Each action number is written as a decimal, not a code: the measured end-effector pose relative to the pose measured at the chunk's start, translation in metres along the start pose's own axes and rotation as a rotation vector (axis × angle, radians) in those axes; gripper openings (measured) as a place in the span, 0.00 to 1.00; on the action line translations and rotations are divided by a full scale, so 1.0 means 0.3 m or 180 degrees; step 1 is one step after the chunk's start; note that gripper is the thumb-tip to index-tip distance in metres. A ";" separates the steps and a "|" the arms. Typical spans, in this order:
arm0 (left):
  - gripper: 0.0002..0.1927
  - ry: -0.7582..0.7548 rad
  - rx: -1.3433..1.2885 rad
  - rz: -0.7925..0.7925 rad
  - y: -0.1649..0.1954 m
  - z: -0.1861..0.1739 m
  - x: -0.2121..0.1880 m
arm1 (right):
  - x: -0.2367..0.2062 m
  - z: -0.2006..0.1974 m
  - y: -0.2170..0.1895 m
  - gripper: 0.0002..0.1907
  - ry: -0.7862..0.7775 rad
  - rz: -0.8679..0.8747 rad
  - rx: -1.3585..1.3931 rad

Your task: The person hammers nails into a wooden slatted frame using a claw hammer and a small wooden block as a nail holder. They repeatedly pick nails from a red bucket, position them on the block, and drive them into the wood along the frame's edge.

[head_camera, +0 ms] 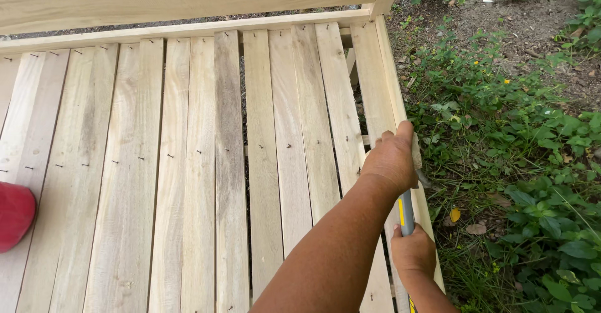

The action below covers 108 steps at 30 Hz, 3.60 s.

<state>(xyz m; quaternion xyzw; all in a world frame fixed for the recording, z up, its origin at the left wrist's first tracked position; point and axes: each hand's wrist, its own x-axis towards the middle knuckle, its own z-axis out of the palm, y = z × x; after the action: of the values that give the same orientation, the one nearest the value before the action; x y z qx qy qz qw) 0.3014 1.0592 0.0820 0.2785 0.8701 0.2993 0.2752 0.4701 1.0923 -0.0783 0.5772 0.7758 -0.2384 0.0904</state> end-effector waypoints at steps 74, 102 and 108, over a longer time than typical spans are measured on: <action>0.38 0.0541 -0.0545 -0.0185 -0.068 0.041 0.017 | 0.353 -0.221 0.046 0.15 -0.0916 -0.0936 -0.0128; 0.26 0.1108 -0.0789 -0.0941 0.038 0.105 -0.010 | 0.225 -0.496 -0.125 0.16 -0.0413 -0.1910 0.2159; 0.27 0.1033 -0.0799 -0.1041 0.058 0.094 -0.017 | 0.279 -0.355 -0.022 0.13 0.0069 -0.2463 0.1115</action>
<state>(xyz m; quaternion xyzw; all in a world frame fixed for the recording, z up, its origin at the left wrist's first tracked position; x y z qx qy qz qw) 0.3286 1.0778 0.0764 0.0463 0.8924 0.3972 0.2091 0.4517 1.2128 -0.0187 0.2525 0.8839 -0.3769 -0.1135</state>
